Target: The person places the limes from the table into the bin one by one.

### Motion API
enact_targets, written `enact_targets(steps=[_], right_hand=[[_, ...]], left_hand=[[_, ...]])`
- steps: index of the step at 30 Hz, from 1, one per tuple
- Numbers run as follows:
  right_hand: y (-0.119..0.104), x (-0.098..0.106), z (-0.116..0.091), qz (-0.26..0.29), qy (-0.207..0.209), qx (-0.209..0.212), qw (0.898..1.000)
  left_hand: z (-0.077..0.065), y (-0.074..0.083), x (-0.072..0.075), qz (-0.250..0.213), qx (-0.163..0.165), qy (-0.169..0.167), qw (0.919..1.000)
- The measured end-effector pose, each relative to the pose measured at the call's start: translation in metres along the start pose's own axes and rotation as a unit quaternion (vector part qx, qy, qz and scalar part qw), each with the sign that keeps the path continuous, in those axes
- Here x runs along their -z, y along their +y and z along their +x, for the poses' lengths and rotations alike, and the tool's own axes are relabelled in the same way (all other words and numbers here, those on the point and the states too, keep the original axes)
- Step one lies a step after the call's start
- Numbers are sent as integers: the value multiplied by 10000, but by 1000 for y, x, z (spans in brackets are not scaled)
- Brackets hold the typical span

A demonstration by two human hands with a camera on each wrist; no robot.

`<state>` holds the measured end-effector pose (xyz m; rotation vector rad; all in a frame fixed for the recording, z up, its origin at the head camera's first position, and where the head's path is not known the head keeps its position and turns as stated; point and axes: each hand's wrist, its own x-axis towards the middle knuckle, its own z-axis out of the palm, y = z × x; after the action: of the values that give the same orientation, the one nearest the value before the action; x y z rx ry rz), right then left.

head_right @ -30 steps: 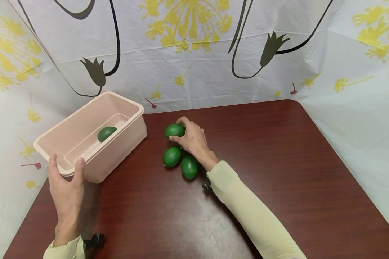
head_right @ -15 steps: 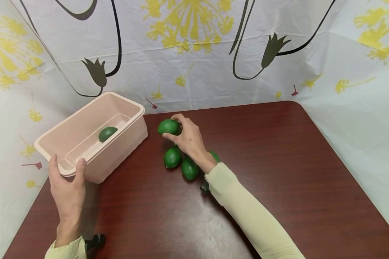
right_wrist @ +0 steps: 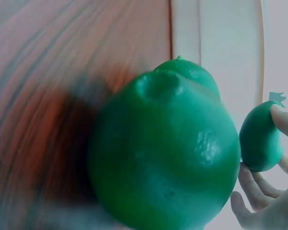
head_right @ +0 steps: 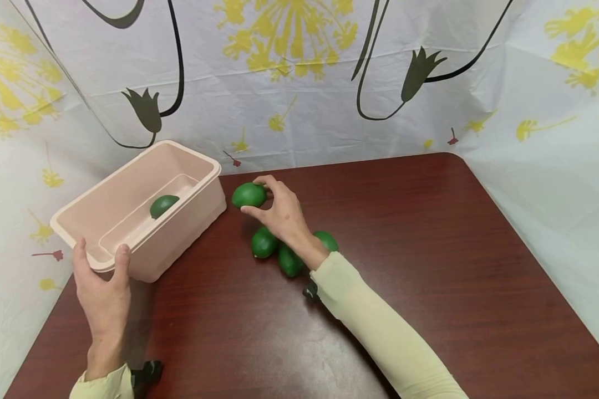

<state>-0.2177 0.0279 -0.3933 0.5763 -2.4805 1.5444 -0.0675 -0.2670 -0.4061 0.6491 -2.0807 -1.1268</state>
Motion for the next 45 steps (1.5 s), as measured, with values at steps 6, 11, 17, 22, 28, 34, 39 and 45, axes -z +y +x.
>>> enact_targets(steps=[6, 11, 17, 22, 28, 34, 39, 45], right_hand=[[-6, -5, -3, 76, -21, 145, 9999], [-11, -10, -5, 150, -62, 341, 9993], [-19, -15, -7, 193, -33, 477, 9987], [-26, -19, -7, 292, -46, 628, 9976], [-31, -23, -7, 308, -49, 785, 9964], [-37, -28, -7, 285, -155, 902, 9954], [-42, -30, -6, 279, -151, 933, 9951], [-46, -32, -3, 139, -112, 1077, 9940]], left_hand=[[0, 2, 0, -20, 38, 7, 10000], [-1, 2, 1, 2, 55, 40, 10000], [-1, 1, 1, 20, 59, -16, 10000], [-1, 0, 0, 24, 97, -40, 9999], [0, 0, 0, 20, 102, -19, 9999], [0, 1, 0, 23, 73, 83, 9999], [1, 1, 0, -6, 57, 69, 10000], [0, 2, -2, 6, 72, 76, 9999]])
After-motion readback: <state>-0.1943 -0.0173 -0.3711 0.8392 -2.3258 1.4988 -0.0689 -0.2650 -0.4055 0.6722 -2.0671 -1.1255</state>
